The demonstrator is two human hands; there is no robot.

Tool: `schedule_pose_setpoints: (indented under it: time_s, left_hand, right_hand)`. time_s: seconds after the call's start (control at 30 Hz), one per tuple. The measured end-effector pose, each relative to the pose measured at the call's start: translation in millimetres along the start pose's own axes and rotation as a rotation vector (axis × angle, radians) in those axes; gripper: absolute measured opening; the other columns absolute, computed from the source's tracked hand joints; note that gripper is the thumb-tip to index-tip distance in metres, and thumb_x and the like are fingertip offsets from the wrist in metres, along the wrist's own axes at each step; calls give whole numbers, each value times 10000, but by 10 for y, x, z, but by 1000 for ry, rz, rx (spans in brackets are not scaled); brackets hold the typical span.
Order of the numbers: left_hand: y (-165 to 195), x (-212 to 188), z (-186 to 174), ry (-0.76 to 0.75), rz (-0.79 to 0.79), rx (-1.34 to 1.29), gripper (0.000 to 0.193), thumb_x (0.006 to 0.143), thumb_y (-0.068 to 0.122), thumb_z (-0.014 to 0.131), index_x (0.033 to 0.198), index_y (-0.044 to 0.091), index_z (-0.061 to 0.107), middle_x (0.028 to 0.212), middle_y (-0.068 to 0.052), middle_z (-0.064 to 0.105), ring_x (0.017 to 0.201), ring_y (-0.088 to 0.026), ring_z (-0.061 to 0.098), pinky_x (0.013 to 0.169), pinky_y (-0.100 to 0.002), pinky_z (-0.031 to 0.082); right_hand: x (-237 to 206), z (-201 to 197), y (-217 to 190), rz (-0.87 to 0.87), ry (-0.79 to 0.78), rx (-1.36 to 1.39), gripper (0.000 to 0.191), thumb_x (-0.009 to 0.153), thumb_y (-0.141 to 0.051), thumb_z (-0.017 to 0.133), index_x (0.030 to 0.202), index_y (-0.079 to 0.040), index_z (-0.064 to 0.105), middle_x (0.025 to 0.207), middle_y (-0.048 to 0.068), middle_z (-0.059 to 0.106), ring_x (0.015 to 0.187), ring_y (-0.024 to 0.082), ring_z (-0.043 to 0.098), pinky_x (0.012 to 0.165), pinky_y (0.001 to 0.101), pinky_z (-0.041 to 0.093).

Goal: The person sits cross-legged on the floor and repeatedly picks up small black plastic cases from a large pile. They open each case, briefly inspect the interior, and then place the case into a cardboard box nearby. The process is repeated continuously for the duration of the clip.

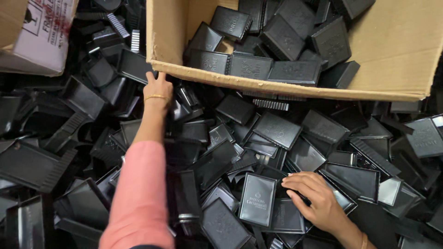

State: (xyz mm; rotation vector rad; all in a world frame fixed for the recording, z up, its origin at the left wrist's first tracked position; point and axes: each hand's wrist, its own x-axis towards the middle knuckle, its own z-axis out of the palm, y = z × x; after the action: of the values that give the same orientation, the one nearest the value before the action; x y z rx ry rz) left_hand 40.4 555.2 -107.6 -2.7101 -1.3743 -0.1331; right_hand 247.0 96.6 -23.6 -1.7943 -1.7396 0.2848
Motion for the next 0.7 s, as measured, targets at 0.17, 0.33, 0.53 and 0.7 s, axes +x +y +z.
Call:
schedule_pose_setpoints:
  time_s: [0.17,0.33,0.53,0.7]
  left_hand:
    - [59,-763,-839,-25,176,22,135,826,69,643,768,17,754,1525,-95,422,1178,-395,547,754,-457,615]
    - [465,-2189,-1888,-283,243,-339,157,777,226,718,840,87,754,1536,-158,413,1105,-385,574,775,-487,576]
    - [850,-3222,-2700,-370,606,-770,335,890,159,681,1224,171,707,1550,-237,412,1075,-366,628,847,-416,587]
    - [658,-3061,-2704,-494,601,-784,491,926,196,655,1411,174,576,1521,-145,470,1243,-327,621,942,-408,526]
  right_hand:
    - [34,53,41,1,26,32,173,820,-102,736,988,-65,748,1022,57,758,1061,242,703,954,386,517]
    - [87,114,135,-15,54,38,169,817,-110,738,980,-66,743,1026,68,753,1063,250,696,957,386,514]
    - [108,116,241,-42,50,3,166,841,-114,714,1001,-73,733,1065,75,741,1065,261,683,964,387,503]
    - [118,94,282,-18,35,-18,187,839,-107,717,1023,-81,737,1082,66,742,1082,253,680,971,383,500]
